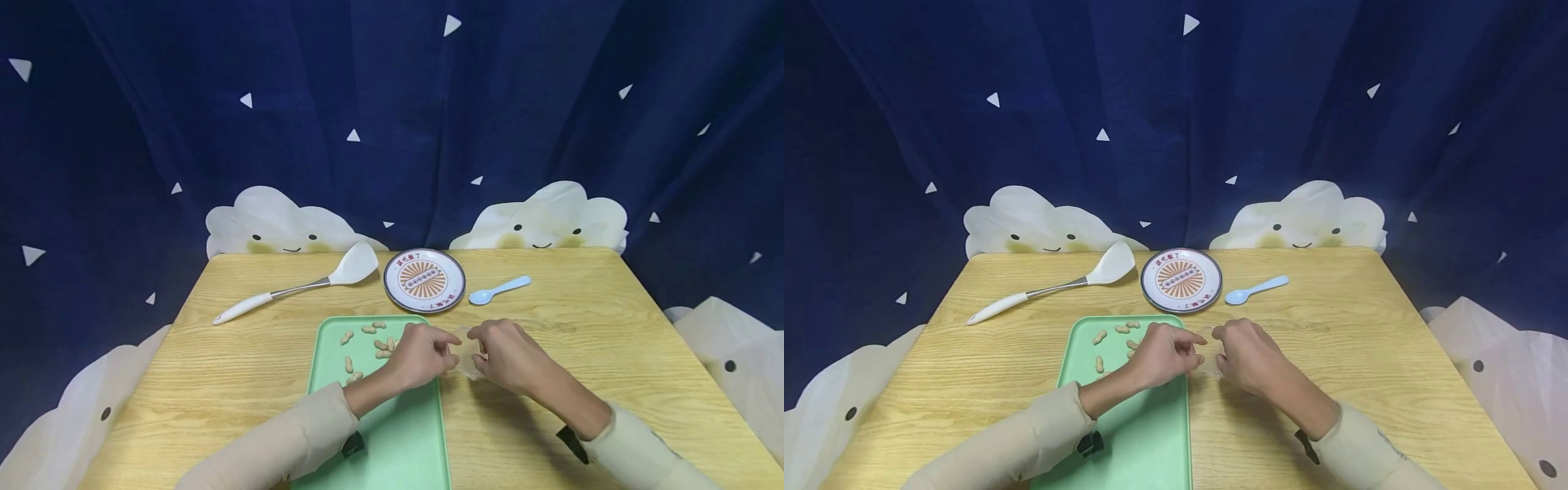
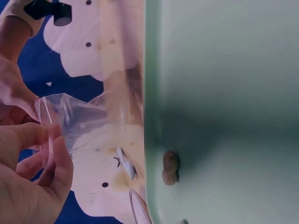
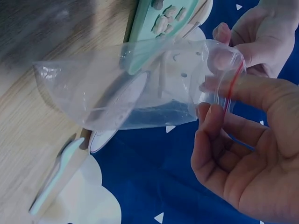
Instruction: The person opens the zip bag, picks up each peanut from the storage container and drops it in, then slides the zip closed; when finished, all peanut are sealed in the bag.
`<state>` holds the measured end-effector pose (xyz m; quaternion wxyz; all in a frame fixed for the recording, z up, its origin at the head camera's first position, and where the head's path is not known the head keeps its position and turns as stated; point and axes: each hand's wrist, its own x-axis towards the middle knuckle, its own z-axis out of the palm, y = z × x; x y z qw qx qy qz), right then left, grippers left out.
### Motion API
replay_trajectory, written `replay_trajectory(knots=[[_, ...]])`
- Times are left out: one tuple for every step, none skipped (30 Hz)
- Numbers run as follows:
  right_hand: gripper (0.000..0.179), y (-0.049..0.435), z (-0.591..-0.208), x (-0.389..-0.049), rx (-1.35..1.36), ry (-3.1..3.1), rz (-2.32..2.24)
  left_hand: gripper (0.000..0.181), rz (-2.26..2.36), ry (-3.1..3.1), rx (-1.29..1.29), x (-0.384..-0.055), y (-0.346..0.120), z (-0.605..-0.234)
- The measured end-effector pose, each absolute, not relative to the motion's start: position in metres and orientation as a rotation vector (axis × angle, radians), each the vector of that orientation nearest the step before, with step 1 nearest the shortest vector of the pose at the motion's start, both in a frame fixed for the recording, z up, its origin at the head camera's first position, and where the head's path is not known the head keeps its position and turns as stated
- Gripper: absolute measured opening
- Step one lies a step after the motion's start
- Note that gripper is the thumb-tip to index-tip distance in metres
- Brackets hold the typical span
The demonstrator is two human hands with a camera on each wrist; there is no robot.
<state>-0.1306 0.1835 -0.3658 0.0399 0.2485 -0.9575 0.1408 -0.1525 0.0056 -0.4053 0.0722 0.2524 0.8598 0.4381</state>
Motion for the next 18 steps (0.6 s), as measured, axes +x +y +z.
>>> replay_trajectory(knots=[[0.025,0.184,-0.365,-0.131,0.763,-2.938,0.415,0.018,1.304,2.590,0.770,-0.153,0.005,-0.405],[0.025,0.184,-0.364,-0.131,0.766,-2.943,0.405,0.017,1.287,2.605,0.783,-0.153,0.005,-0.405],[0.024,0.185,-0.363,-0.131,0.780,-2.936,0.391,0.016,1.273,2.618,0.794,-0.154,0.005,-0.405],[0.023,0.187,-0.363,-0.132,0.794,-2.929,0.383,0.014,1.254,2.638,0.807,-0.155,0.004,-0.405],[0.021,0.188,-0.363,-0.132,0.810,-2.917,0.379,0.011,1.239,2.655,0.822,-0.155,0.003,-0.405],[0.020,0.189,-0.363,-0.133,0.833,-2.900,0.380,0.009,1.224,2.673,0.842,-0.156,0.002,-0.405],[0.019,0.191,-0.364,-0.133,0.852,-2.879,0.385,0.008,1.219,2.684,0.859,-0.157,0.002,-0.406],[0.017,0.192,-0.365,-0.134,0.870,-2.857,0.393,0.008,1.223,2.686,0.877,-0.157,0.001,-0.406],[0.018,0.194,-0.367,-0.135,0.885,-2.826,0.399,0.008,1.238,2.679,0.890,-0.158,0.000,-0.407],[0.021,0.196,-0.370,-0.136,0.893,-2.796,0.409,0.007,1.254,2.670,0.901,-0.159,-0.002,-0.409],[0.025,0.197,-0.372,-0.136,0.900,-2.760,0.413,0.007,1.278,2.650,0.904,-0.160,-0.003,-0.409],[0.029,0.199,-0.374,-0.137,0.905,-2.725,0.417,0.007,1.298,2.634,0.908,-0.161,-0.004,-0.410],[0.034,0.201,-0.377,-0.138,0.906,-2.692,0.422,0.006,1.321,2.614,0.909,-0.161,-0.005,-0.411],[0.038,0.202,-0.379,-0.139,0.913,-2.655,0.423,0.006,1.340,2.594,0.905,-0.162,-0.006,-0.411],[0.043,0.204,-0.381,-0.140,0.924,-2.619,0.415,0.005,1.355,2.576,0.898,-0.163,-0.006,-0.411],[0.046,0.205,-0.383,-0.141,0.937,-2.586,0.408,0.005,1.368,2.558,0.891,-0.163,-0.007,-0.411],[0.049,0.206,-0.385,-0.142,0.949,-2.560,0.396,0.005,1.376,2.539,0.879,-0.163,-0.007,-0.411],[0.052,0.208,-0.386,-0.143,0.962,-2.543,0.390,0.005,1.389,2.520,0.877,-0.164,-0.008,-0.411]])
